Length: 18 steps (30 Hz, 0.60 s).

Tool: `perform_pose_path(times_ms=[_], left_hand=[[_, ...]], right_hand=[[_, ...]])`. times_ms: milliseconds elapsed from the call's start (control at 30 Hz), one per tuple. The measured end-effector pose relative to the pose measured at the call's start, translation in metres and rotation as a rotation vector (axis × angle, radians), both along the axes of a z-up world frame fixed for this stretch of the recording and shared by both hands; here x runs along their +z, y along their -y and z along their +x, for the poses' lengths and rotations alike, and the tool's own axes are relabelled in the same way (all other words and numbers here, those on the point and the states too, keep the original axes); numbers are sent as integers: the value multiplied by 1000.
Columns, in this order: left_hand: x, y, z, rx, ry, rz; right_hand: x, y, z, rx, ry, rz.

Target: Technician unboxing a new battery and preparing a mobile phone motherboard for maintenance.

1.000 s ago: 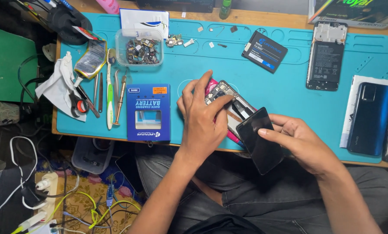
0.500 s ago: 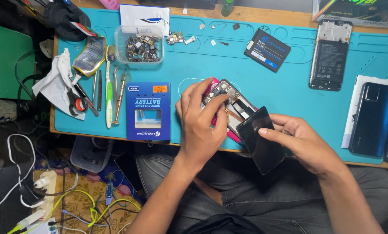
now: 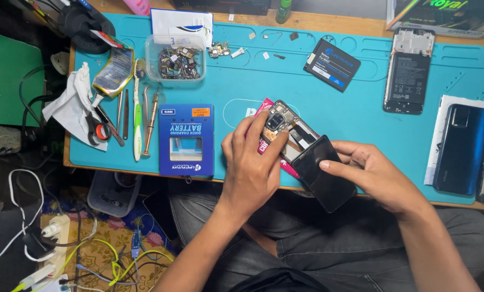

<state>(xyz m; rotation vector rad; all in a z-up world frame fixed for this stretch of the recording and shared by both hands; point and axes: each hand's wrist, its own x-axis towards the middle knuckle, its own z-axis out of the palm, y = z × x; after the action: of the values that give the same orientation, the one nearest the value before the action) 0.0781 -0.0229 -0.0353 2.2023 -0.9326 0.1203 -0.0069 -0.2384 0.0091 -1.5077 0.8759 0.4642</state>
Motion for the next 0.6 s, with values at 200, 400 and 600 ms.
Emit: perform_pose_path(times_ms=[200, 400, 600], left_hand=[[2, 11, 3, 113, -50, -85], [0, 26, 6, 170, -100, -151], [-1, 30, 7, 184, -128, -166]], right_hand=[[1, -1, -1, -1, -13, -22], [-1, 2, -3, 25, 19, -11], [-3, 6, 0, 33, 11, -7]])
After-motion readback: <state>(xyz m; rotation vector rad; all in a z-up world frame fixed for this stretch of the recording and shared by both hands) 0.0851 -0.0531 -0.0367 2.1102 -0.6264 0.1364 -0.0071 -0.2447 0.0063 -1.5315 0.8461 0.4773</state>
